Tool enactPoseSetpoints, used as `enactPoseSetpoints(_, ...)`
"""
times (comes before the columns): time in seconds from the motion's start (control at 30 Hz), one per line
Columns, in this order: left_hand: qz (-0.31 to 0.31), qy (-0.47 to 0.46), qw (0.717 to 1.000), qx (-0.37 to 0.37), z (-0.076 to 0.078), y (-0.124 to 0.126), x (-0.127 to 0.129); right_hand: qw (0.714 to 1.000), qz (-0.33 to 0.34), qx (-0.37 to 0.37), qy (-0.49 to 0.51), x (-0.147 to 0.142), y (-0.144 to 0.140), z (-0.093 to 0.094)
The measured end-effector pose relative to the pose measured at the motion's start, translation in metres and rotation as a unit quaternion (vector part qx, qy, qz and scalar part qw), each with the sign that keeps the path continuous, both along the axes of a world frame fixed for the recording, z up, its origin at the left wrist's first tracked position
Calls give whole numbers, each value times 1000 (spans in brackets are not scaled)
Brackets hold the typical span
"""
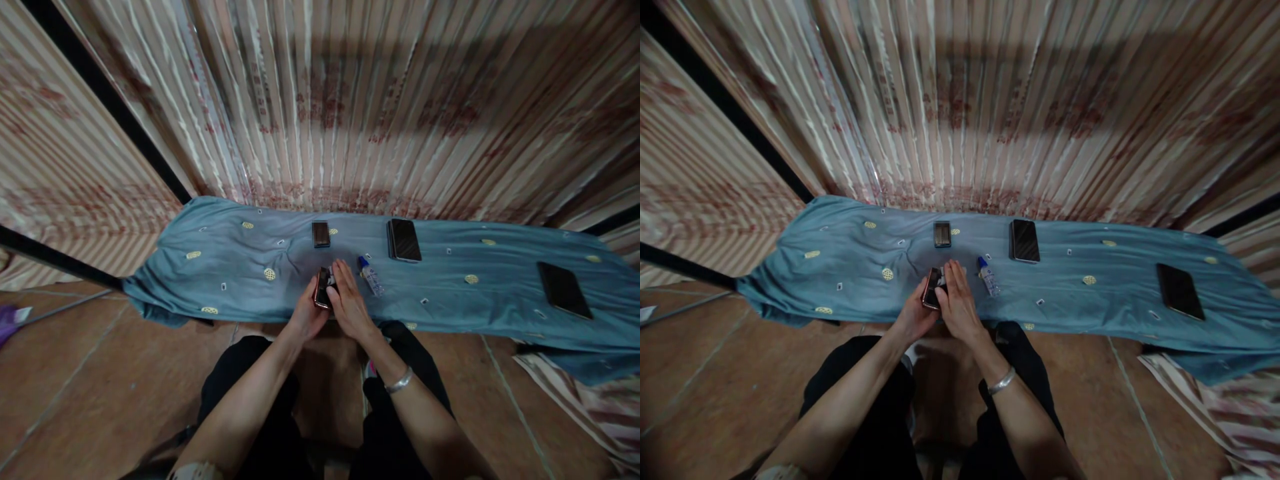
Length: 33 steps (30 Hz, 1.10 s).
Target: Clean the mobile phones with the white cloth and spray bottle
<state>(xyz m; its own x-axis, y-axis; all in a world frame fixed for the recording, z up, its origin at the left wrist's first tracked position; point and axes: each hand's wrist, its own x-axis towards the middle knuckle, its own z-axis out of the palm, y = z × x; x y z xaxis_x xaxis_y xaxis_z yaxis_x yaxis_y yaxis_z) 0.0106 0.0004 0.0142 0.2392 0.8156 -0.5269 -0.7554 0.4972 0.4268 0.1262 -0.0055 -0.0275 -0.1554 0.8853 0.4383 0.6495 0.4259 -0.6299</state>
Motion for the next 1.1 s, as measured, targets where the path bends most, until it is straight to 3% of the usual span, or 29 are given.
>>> enactPoseSetpoints(0.3, -9, -6, 1000, 20, -14, -3, 11, 997, 55, 38, -35, -10, -2, 16)
enactPoseSetpoints(0.47, 28, -6, 1000, -11, -4, 3, 9, 999, 36, 17, -16, 0, 5, 18)
enactPoseSetpoints(0.63, 15, -12, 1000, -5, 9, 7, 4, 998, 7, -40, 37, 16, 8, 13)
enactPoseSetpoints(0.83, 15, 15, 1000, 18, 19, 10, 0, 990, 61, -106, 67, 31, 2, 16)
enactPoseSetpoints(1.1, 16, 42, 999, 30, 20, 10, 1, 992, 64, -97, 55, 35, -2, 18)
